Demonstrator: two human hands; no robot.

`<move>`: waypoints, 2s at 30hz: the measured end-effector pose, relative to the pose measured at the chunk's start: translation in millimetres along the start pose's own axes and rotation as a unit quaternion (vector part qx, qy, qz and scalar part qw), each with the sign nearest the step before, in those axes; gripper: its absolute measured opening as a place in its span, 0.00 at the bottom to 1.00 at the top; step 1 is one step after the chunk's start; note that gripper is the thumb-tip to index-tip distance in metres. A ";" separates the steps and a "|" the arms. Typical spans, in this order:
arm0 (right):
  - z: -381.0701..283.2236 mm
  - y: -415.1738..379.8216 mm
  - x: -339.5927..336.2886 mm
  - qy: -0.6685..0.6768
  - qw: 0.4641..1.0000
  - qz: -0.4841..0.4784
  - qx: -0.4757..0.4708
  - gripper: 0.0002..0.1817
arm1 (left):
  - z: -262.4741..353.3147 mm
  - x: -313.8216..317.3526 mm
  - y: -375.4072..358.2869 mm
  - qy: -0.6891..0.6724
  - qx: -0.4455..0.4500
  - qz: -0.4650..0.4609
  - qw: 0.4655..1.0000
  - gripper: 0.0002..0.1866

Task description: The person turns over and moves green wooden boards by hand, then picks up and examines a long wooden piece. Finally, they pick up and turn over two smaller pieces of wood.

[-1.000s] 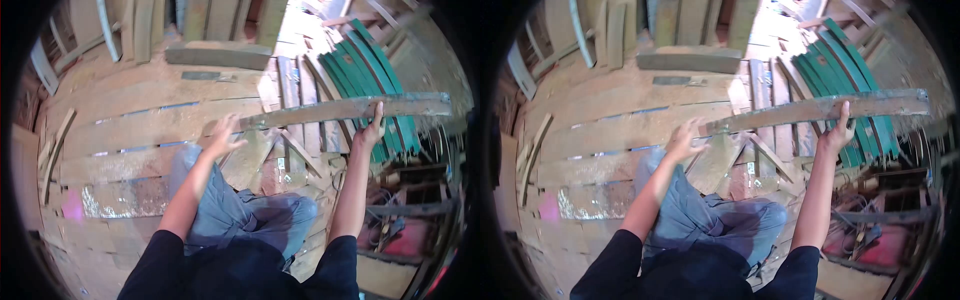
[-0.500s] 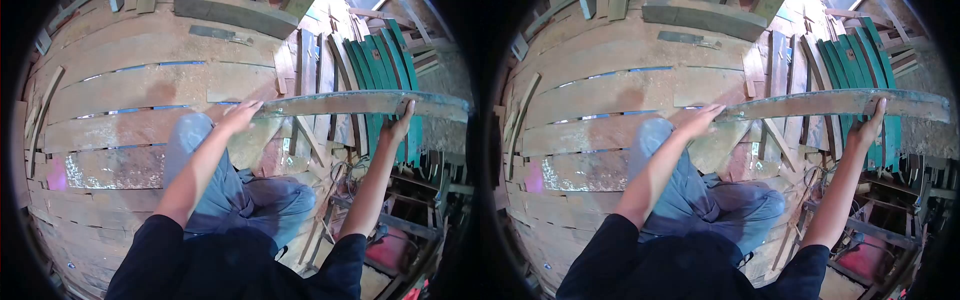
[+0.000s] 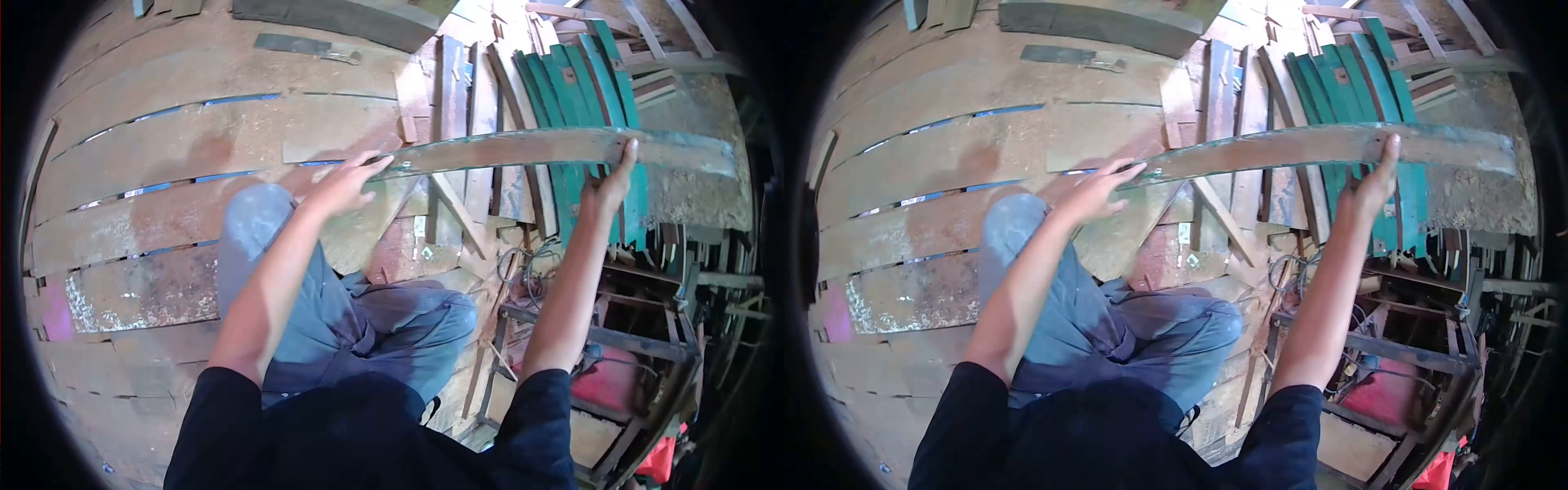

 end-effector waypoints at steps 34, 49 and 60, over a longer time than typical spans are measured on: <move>-30.2 -45.9 2.3 -0.043 0.980 -0.075 -0.180 0.68 | -2.7 -0.7 1.9 -0.053 0.020 -0.015 0.998 0.35; -21.2 -48.6 -2.9 -0.137 0.968 -0.092 -0.190 0.61 | -7.6 -0.8 5.2 -0.075 0.036 0.011 0.997 0.29; -25.0 -65.2 6.2 -0.088 0.971 -0.143 -0.173 0.66 | -12.0 -1.9 4.5 -0.088 0.028 0.017 0.996 0.22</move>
Point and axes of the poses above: each hand's wrist, its own y-axis towards the middle knuckle, its own x-axis out of the palm, z = x × y, the point moved 7 cm from there along y, towards the middle knuckle, and after that the axes turned 9 degrees about -x, right-handed, at the moved point
